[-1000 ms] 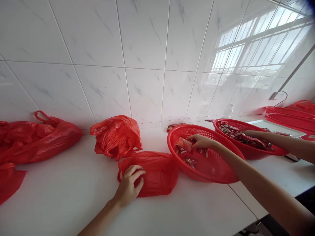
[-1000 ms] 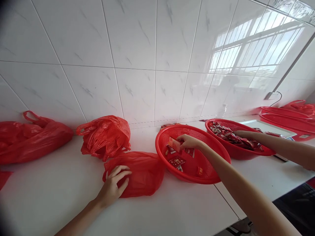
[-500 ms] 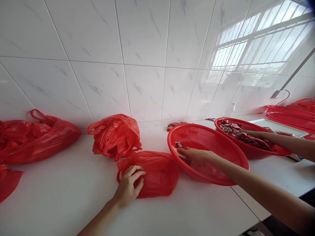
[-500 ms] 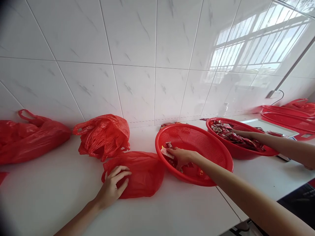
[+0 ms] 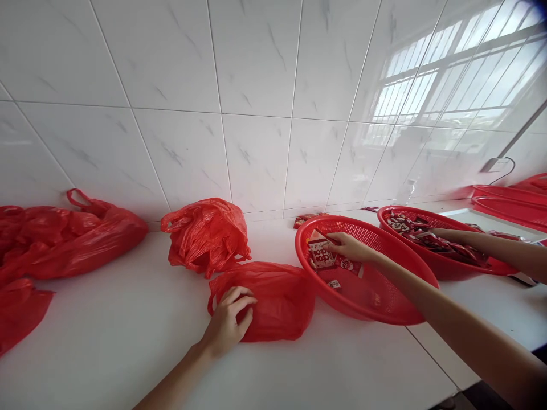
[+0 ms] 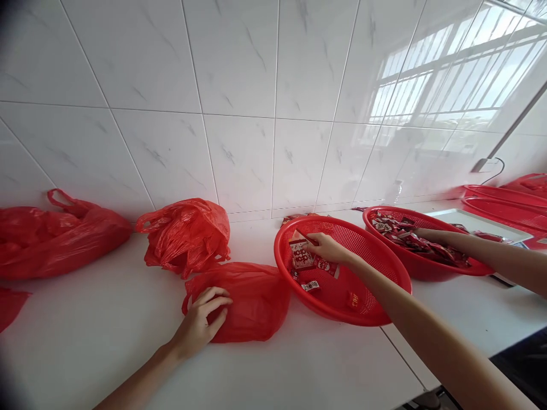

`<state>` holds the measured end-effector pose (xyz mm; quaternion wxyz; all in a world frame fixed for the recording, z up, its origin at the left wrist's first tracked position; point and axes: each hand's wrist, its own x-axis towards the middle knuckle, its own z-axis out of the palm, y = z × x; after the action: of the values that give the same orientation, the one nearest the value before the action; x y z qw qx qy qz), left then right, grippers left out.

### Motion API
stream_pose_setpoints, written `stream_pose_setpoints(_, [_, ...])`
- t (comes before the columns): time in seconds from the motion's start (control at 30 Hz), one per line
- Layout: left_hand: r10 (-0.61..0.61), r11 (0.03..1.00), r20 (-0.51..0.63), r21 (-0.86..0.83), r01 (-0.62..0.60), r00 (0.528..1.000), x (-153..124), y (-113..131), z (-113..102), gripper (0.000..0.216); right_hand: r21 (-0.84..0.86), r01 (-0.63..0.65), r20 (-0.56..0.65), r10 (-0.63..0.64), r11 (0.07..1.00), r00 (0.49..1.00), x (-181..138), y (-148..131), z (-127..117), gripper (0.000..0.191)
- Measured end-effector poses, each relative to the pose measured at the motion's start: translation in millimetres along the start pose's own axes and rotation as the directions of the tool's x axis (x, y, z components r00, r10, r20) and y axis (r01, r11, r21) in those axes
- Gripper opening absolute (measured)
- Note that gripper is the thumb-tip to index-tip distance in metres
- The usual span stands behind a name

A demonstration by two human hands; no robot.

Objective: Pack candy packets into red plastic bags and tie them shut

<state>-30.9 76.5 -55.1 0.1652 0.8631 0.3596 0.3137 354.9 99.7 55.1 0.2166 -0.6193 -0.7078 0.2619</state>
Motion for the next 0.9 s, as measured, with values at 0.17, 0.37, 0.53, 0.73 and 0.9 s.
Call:
stream_pose_setpoints(0.17, [-0.002, 1.000, -0.009, -0.009, 0.002, 1.000, -0.7, -2.0, 0.8, 0.023, 0.373, -0.085, -0.040, 0.108, 0.924, 0.993, -3.2, -5.4, -14.4, 0.046])
stream_pose_setpoints(0.37, [0.004, 1.000, -0.014, -0.016, -0.004, 1.000, -1.2, -2.4, 3.5, 0.025, 0.625, 0.003, -0.181, 0.142, 0.780, 0.973, -22.7, -51.5, -34.1, 0.044])
stream_pose_setpoints(0.53, [0.032, 0.999, -0.018, 0.027, -0.032, 0.999, -2.2, 2.9, 3.2, 0.028, 0.466, 0.151, -0.089, -0.123, 0.872, 0.988, -35.4, -113.6, -7.3, 0.041])
stream_pose_setpoints(0.73, [0.000, 0.996, -0.311, -0.087, -0.029, 0.951, -4.7, 3.7, -3.9, 0.012, -0.271, 0.283, 0.059, -0.278, 0.920, 0.959, -20.2, -152.0, 76.3, 0.006])
stream_pose_setpoints(0.9, [-0.064, 0.994, -0.397, -0.103, 0.025, 0.916, -5.6, 0.5, -10.3, 0.011, -0.255, 0.295, 0.132, -0.270, 0.921, 0.954, -0.5, -157.3, 111.0, 0.011])
